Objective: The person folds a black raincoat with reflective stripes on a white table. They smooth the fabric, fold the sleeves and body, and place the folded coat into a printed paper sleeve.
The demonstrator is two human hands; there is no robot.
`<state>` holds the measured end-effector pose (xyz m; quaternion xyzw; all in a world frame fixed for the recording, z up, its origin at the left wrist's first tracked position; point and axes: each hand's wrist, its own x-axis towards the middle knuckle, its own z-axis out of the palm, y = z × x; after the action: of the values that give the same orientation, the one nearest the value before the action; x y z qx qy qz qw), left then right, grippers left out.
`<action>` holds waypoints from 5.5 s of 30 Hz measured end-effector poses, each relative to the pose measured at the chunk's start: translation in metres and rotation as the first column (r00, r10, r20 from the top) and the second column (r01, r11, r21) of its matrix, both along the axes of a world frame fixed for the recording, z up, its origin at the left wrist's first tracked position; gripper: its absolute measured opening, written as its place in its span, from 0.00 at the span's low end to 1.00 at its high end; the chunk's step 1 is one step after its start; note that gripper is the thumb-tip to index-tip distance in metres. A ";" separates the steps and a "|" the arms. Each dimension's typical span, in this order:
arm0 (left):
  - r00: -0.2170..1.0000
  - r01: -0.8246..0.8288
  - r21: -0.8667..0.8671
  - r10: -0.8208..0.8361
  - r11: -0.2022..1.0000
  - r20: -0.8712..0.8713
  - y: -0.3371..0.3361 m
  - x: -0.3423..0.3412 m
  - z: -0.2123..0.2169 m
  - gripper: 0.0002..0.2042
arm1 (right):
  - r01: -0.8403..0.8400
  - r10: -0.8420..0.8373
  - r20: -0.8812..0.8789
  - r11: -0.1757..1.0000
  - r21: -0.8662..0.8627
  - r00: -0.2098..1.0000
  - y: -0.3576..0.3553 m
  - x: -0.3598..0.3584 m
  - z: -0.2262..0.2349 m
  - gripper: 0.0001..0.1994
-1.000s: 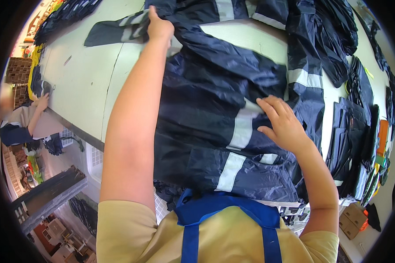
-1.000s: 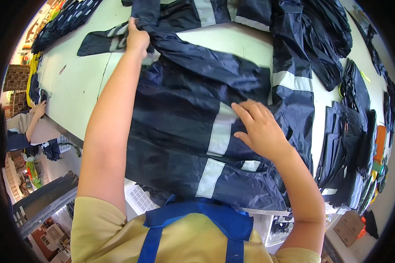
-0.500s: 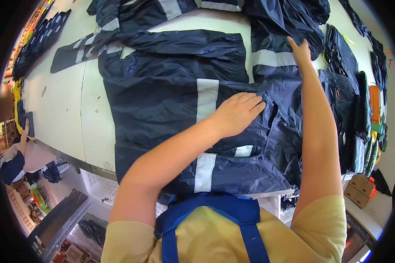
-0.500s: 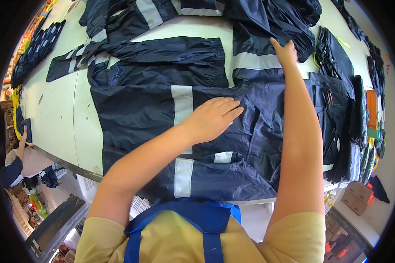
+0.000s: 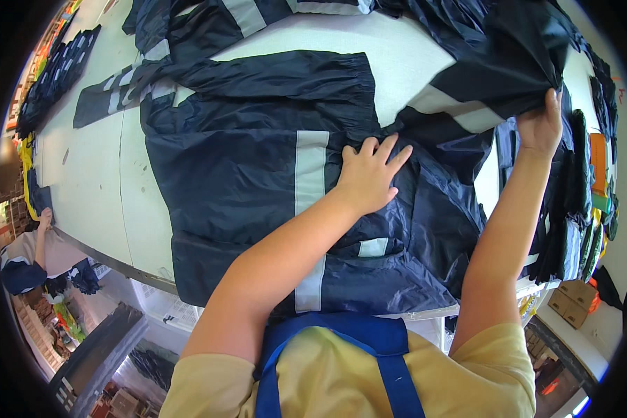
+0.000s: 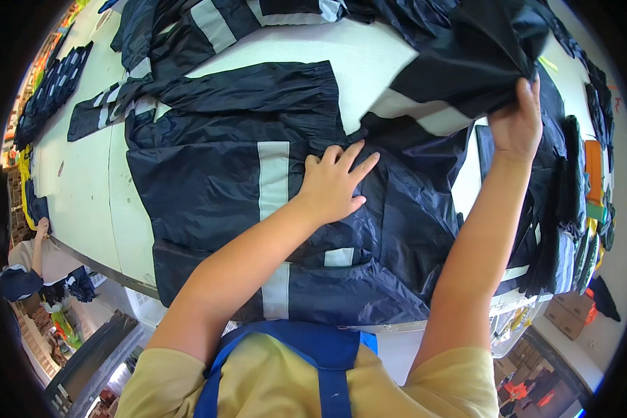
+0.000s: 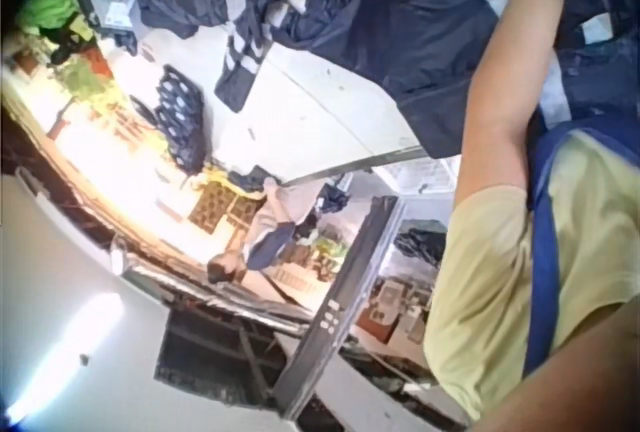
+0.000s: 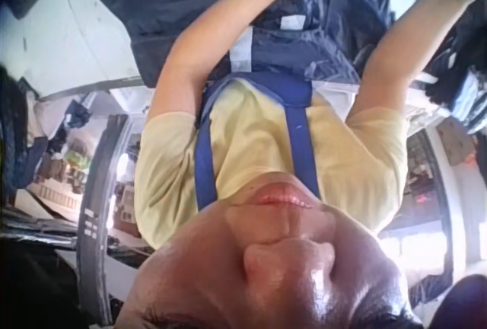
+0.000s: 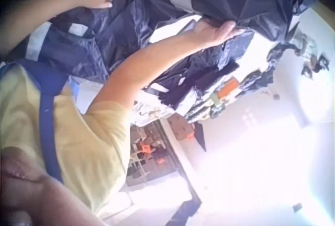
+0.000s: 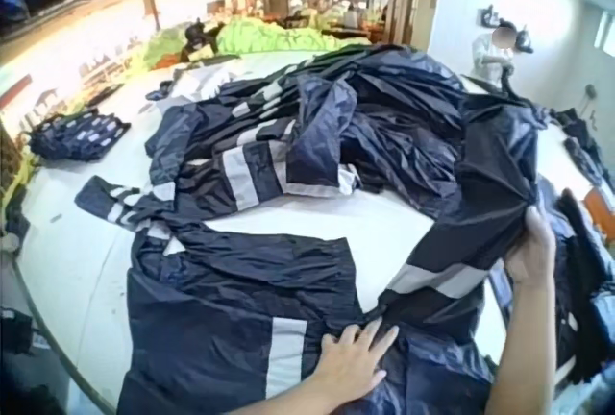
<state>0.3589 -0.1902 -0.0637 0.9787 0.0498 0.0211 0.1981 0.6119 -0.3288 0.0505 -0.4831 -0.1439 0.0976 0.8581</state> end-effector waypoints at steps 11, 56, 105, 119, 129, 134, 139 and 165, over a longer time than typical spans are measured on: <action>0.981 -0.010 -0.677 -0.124 0.736 -0.149 0.008 -0.067 -0.025 0.21 | 0.252 0.792 0.469 0.398 -0.882 0.391 0.053 -0.225 0.017 0.31; 0.560 -0.589 -0.395 0.708 0.705 0.430 0.233 -0.199 0.014 0.10 | 0.397 0.677 0.267 -0.040 -0.917 0.686 0.027 -0.115 -0.090 0.15; 0.950 0.029 0.293 -0.117 0.956 0.288 0.246 -0.168 0.111 0.09 | 0.249 0.546 0.394 0.322 -0.913 0.739 -0.064 -0.190 0.014 0.09; 0.998 -0.031 0.154 0.023 0.988 0.051 0.104 -0.273 0.065 0.31 | 0.234 0.924 0.202 0.128 -0.964 0.324 -0.136 -0.332 -0.046 0.11; 0.993 -0.079 0.189 0.093 0.979 -0.069 0.094 -0.273 0.000 0.34 | 0.303 0.695 0.042 -0.258 -0.918 0.718 -0.228 -0.193 -0.025 0.38; 0.994 -0.086 0.199 0.098 0.976 -0.052 0.093 -0.272 -0.008 0.35 | 0.203 0.818 -0.268 -0.416 -0.886 0.509 -0.219 -0.150 -0.028 0.27; 0.992 -0.112 0.187 0.122 0.976 -0.040 0.080 -0.268 -0.009 0.35 | 0.324 0.521 0.029 -0.486 -0.812 0.853 -0.257 -0.127 -0.041 0.20; 0.994 -0.085 0.053 0.081 0.995 0.079 0.076 -0.276 -0.018 0.26 | 0.385 0.725 0.218 -0.070 -0.920 0.653 -0.082 -0.386 -0.110 0.34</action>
<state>0.0825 -0.1141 -0.0813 0.9794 0.0822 0.0684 0.1711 0.2255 -0.4113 -0.0598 -0.9011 -0.4169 0.1004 0.0650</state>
